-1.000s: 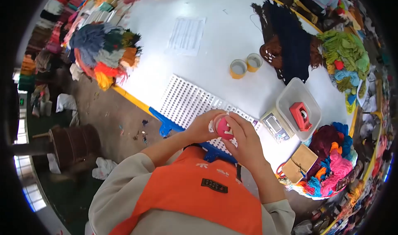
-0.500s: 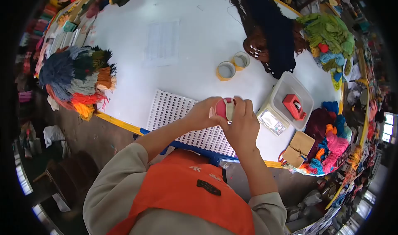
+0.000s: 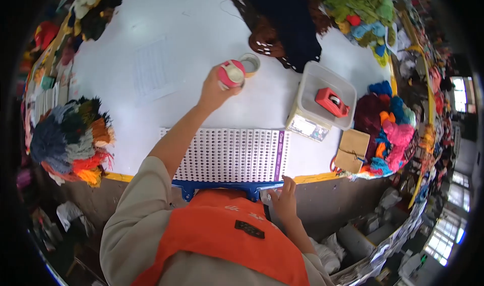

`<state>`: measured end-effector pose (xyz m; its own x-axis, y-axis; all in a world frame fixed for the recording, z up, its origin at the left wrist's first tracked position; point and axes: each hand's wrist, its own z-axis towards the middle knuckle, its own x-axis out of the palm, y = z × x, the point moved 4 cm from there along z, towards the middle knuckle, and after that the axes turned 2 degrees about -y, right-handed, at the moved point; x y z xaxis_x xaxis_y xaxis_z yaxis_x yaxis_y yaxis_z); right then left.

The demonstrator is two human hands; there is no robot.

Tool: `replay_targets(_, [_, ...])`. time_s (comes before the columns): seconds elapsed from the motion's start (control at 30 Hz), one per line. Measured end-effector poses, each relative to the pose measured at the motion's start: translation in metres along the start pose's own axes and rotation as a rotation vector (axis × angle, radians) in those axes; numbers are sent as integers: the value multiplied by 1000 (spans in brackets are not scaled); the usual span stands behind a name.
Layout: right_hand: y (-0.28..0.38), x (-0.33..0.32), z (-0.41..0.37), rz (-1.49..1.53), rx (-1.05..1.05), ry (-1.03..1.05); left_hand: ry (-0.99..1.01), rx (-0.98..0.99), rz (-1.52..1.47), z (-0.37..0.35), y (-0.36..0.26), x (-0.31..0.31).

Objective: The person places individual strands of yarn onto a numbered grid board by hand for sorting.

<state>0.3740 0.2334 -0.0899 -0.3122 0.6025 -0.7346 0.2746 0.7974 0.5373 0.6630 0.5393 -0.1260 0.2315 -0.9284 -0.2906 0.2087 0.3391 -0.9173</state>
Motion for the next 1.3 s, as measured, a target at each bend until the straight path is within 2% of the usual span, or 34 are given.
replay_targets(0.03, [-7,2,-9,-54,12,-3,-27,2,42,1,7,3])
replay_targets(0.07, [-19,4,-22,36,135,24,3,-11,33,2,15,6])
replay_targets(0.17, [-47,14,-46,-58,138,-26,93,-59,38,0,28,14])
replay_targets(0.2, [-56,18,-52,24,277,37,96,-115,40,-3,35,17])
replay_targets(0.23, [-65,21,-58,32,295,29,98,-170,45,-5,45,21])
replay_targets(0.27, [-72,26,-62,23,285,33,72,-78,184,-8,52,23])
replay_targets(0.37, [-82,33,-67,49,305,42,32,-116,191,-11,76,29])
replay_targets(0.43, [-89,36,-70,77,340,55,48,-92,178,-10,78,34])
replay_targets(0.5, [-91,38,-71,43,289,46,84,-224,-34,-13,81,35])
replay_targets(0.53, [-93,39,-72,48,292,44,45,-141,-42,-12,98,37])
replay_targets(0.7, [-100,40,-72,-30,204,4,26,-147,-61,1,112,32])
replay_targets(0.83, [-111,44,-41,33,255,-23,49,-167,-58,19,132,28])
replay_targets(0.9, [-132,51,-5,347,468,-2,84,-222,10,20,131,29])
replay_targets(0.97, [-147,55,49,573,551,-42,87,-229,-38,20,131,30])
replay_targets(1.03, [-144,48,106,1078,559,-132,95,-233,-81,18,122,28])
replay_targets(1.07, [-144,45,132,1219,617,-169,91,-224,-17,15,107,27])
replay_targets(1.13, [-147,39,178,1426,675,-268,74,-212,59,-4,105,20])
replay_targets(1.2, [-147,35,212,1615,702,-344,3,-183,311,-37,132,9])
replay_targets(1.3, [-163,40,250,1655,814,-331,128,-159,415,-108,88,-16])
